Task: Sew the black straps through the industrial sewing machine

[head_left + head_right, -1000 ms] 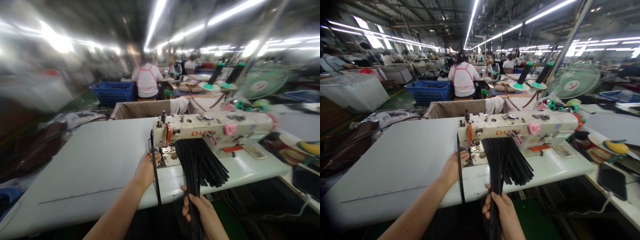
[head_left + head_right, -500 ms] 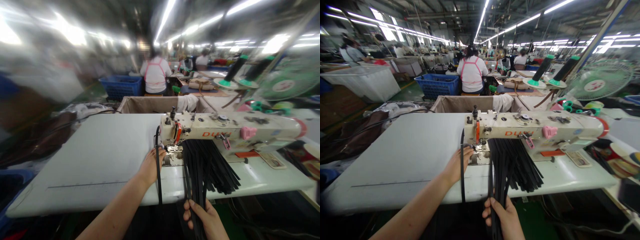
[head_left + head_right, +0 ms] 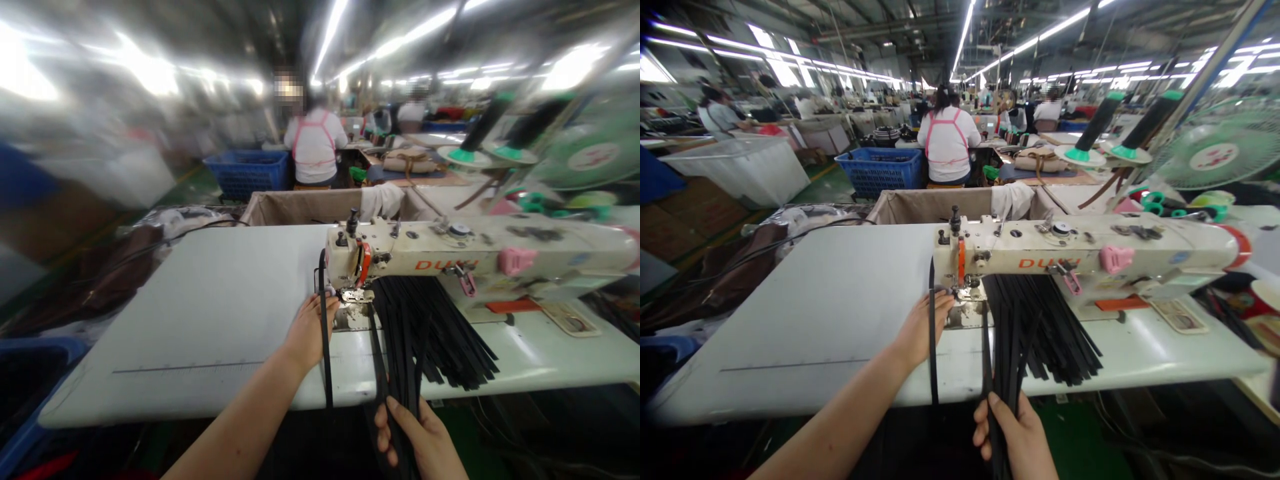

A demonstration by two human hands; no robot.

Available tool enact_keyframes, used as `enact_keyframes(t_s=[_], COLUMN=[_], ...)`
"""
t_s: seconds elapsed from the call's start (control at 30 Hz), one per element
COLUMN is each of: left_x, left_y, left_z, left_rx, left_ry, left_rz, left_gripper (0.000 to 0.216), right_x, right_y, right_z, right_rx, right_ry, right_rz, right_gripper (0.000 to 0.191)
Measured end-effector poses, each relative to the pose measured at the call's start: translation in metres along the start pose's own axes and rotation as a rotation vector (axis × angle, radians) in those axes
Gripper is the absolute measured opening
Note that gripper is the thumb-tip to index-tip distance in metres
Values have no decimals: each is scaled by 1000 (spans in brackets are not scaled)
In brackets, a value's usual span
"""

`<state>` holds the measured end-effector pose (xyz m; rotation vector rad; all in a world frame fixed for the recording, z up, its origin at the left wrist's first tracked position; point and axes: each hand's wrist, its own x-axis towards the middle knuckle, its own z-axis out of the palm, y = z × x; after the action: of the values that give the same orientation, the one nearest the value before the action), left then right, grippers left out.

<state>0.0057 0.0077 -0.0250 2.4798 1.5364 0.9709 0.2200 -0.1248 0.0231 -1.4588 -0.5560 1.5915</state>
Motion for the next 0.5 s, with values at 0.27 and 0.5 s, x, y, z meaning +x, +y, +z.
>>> enact_keyframes(t_s=[0.27,0.5], left_x=[-2,-1], left_y=[-5,-5], left_z=[5,1], left_rx=[-5,-60], left_ry=[18,-13], left_rz=[9,-18], left_gripper=[40,42], right_x=[14,0], right_y=[9,0], right_z=[-6,4], right_rx=[-32,-1], right_ry=[-21,-30], right_rz=[44,-43], right_gripper=[61,65])
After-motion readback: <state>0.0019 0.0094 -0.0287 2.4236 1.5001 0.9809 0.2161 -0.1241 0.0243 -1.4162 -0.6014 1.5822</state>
